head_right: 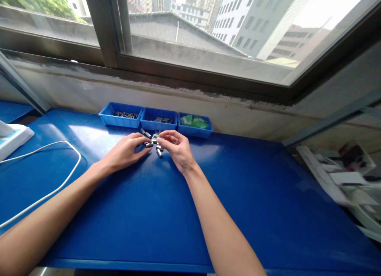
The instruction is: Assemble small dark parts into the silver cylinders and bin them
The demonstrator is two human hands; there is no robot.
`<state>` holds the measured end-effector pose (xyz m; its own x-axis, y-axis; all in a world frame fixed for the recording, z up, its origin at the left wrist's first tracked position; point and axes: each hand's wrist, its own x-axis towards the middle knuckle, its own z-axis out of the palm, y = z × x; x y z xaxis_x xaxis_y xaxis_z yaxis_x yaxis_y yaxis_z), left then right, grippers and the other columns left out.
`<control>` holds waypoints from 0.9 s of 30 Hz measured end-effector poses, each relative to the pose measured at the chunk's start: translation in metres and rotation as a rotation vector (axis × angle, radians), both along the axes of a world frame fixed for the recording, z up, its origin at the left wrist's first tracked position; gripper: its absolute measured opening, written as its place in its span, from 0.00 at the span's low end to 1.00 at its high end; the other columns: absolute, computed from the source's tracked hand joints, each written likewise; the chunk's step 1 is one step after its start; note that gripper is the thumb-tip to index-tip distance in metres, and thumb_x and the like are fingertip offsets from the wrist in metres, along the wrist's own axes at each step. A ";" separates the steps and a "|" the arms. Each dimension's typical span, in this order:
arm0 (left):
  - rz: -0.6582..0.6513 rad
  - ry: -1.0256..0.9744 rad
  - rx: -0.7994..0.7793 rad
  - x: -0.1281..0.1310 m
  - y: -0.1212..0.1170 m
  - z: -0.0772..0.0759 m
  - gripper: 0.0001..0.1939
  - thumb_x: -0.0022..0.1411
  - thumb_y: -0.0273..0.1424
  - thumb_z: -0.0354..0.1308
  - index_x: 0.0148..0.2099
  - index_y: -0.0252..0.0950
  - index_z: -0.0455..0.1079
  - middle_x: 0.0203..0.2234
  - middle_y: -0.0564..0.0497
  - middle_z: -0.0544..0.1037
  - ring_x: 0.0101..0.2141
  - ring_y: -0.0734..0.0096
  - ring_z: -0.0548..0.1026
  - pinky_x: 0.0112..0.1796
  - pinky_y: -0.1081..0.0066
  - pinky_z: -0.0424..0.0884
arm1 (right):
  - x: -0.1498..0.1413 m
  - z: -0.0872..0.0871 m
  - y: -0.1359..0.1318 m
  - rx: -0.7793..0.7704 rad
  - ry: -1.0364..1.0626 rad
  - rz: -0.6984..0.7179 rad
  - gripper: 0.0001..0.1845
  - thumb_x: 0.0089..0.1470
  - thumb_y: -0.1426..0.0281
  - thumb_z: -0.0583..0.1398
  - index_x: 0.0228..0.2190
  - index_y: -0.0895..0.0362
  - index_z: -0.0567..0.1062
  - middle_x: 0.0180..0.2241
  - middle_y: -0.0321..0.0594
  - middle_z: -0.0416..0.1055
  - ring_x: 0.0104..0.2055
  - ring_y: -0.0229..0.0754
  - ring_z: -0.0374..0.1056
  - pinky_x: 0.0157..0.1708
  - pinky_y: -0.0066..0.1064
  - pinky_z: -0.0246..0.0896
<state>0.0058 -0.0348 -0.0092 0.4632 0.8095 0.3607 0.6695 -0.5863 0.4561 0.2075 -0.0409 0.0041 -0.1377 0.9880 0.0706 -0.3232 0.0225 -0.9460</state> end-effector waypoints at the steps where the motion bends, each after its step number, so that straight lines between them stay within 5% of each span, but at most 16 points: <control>1: -0.010 0.013 -0.002 0.000 0.000 -0.001 0.12 0.65 0.35 0.57 0.49 0.39 0.75 0.44 0.47 0.77 0.45 0.60 0.75 0.48 0.63 0.72 | 0.001 -0.001 0.000 0.005 -0.005 -0.005 0.16 0.38 0.67 0.75 0.31 0.54 0.79 0.29 0.33 0.75 0.29 0.34 0.68 0.34 0.29 0.65; 6: -0.026 0.031 -0.006 0.001 0.002 -0.003 0.12 0.66 0.33 0.56 0.49 0.39 0.75 0.45 0.47 0.77 0.45 0.61 0.75 0.47 0.64 0.71 | 0.003 -0.005 0.006 0.038 -0.123 -0.086 0.17 0.40 0.63 0.73 0.32 0.56 0.79 0.26 0.34 0.75 0.25 0.34 0.67 0.29 0.28 0.64; 16: 0.027 0.029 -0.010 -0.001 0.005 -0.005 0.08 0.66 0.32 0.56 0.47 0.39 0.71 0.41 0.48 0.78 0.42 0.62 0.75 0.43 0.65 0.70 | -0.003 0.012 0.064 0.144 -0.461 -0.518 0.22 0.44 0.54 0.68 0.35 0.59 0.78 0.26 0.39 0.77 0.24 0.38 0.71 0.21 0.26 0.63; 23: 0.046 0.042 -0.008 0.003 0.005 -0.006 0.11 0.67 0.30 0.55 0.51 0.40 0.70 0.39 0.48 0.78 0.41 0.62 0.76 0.43 0.65 0.70 | 0.005 -0.005 0.028 0.212 -0.423 -0.362 0.18 0.52 0.56 0.64 0.36 0.57 0.77 0.28 0.39 0.77 0.24 0.36 0.70 0.23 0.26 0.65; 27: 0.049 -0.035 -0.012 0.002 0.004 -0.006 0.12 0.66 0.28 0.57 0.51 0.40 0.69 0.38 0.50 0.79 0.40 0.63 0.76 0.43 0.65 0.71 | 0.007 -0.016 0.015 0.213 -0.486 -0.387 0.16 0.54 0.57 0.62 0.35 0.57 0.77 0.26 0.39 0.77 0.23 0.37 0.69 0.24 0.27 0.63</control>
